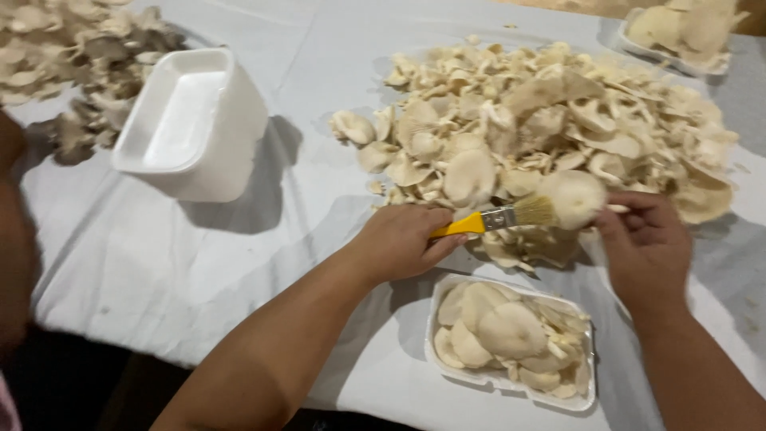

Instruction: The person picks up oyster mushrooms from a pile on a table, uses a yellow brush to clean the caps and gills, and places the cleaned mushrooms into a white styrofoam container. The process is repeated for multiple mushrooms.

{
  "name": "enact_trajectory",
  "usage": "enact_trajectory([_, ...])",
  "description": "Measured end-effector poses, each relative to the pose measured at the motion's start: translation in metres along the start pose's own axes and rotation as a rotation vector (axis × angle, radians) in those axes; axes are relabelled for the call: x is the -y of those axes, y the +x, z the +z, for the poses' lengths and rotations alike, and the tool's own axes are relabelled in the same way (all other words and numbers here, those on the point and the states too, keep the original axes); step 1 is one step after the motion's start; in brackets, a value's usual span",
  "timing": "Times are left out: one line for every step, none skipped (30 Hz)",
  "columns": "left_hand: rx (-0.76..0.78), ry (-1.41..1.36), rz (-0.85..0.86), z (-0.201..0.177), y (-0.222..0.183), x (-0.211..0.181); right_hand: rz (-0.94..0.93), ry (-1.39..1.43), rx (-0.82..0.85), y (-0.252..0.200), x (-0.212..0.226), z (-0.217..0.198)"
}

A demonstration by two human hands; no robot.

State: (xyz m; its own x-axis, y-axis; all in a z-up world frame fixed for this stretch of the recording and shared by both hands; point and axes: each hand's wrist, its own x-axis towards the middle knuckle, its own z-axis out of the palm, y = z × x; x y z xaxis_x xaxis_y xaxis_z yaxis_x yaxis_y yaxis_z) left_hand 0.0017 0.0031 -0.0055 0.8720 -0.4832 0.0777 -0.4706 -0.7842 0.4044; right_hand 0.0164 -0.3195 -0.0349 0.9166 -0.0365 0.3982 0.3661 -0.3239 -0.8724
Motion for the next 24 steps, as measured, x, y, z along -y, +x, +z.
enact_trajectory([0.021,-0.008,-0.016,-0.001,0.000,0.001,0.000,-0.056,-0.062,0.002,-0.009,-0.002])
enact_trajectory([0.043,-0.020,-0.033,0.000,0.000,0.001,0.002,-0.113,-0.122,0.003,-0.019,-0.005])
enact_trajectory([0.038,-0.022,-0.048,-0.001,-0.001,0.002,-0.001,-0.108,-0.107,0.004,-0.021,-0.005])
enact_trajectory([0.029,-0.038,-0.048,-0.001,-0.001,0.002,-0.015,-0.057,-0.103,0.005,-0.023,-0.007])
enact_trajectory([0.020,-0.055,-0.048,-0.002,-0.001,0.003,-0.029,-0.007,-0.099,0.005,-0.025,-0.008])
enact_trajectory([0.016,-0.058,-0.057,-0.002,-0.001,0.002,-0.030,-0.006,-0.089,0.005,-0.023,-0.009])
enact_trajectory([0.018,-0.051,-0.072,-0.003,-0.001,0.002,-0.015,-0.052,-0.103,0.004,-0.021,-0.010])
enact_trajectory([0.020,-0.044,-0.086,-0.004,-0.001,0.002,0.001,-0.099,-0.119,0.003,-0.020,-0.011])
enact_trajectory([0.016,-0.046,-0.094,-0.005,-0.001,0.001,-0.001,-0.098,-0.111,0.002,-0.023,-0.010])
enact_trajectory([0.048,-0.042,-0.097,-0.008,-0.001,0.001,-0.034,-0.036,-0.112,0.003,-0.025,-0.010])
enact_trajectory([0.079,-0.038,-0.100,-0.010,-0.001,0.000,-0.067,0.027,-0.113,0.003,-0.028,-0.009])
enact_trajectory([0.068,-0.042,-0.113,-0.009,-0.001,0.001,-0.074,0.029,-0.097,0.003,-0.024,-0.009])
enact_trajectory([0.070,-0.040,-0.109,-0.009,-0.001,0.002,-0.072,-0.010,-0.071,0.003,-0.020,-0.010])
enact_trajectory([0.075,-0.037,-0.103,-0.007,-0.001,0.003,-0.068,-0.049,-0.048,0.002,-0.017,-0.011])
enact_trajectory([0.067,-0.040,-0.114,-0.009,-0.002,0.003,-0.074,-0.046,-0.035,0.002,-0.013,-0.009])
enact_trajectory([0.071,-0.054,-0.103,-0.010,-0.002,0.003,-0.121,-0.154,-0.042,-0.001,-0.009,-0.010])
enact_trajectory([0.075,-0.067,-0.092,-0.011,-0.002,0.002,-0.170,-0.262,-0.048,-0.003,-0.006,-0.010])
enact_trajectory([0.076,-0.074,-0.094,-0.011,-0.002,0.002,-0.167,-0.266,-0.042,-0.004,-0.004,-0.008])
enact_trajectory([0.055,-0.093,-0.083,-0.010,-0.002,0.002,-0.111,-0.204,-0.034,-0.004,-0.002,-0.006])
enact_trajectory([0.032,-0.109,-0.075,-0.010,-0.003,0.003,-0.057,-0.139,-0.023,-0.003,-0.001,-0.003])
enact_trajectory([0.030,-0.114,-0.080,-0.009,-0.003,0.002,-0.057,-0.141,-0.015,-0.005,-0.008,-0.006])
enact_trajectory([0.023,-0.122,-0.054,-0.010,-0.003,0.002,-0.043,-0.181,-0.012,-0.006,-0.014,-0.008])
enact_trajectory([0.016,-0.131,-0.028,-0.010,-0.003,0.002,-0.029,-0.221,-0.008,-0.006,-0.020,-0.010])
enact_trajectory([0.015,-0.131,-0.028,-0.009,-0.003,0.002,-0.030,-0.221,-0.008,-0.007,-0.021,-0.009])
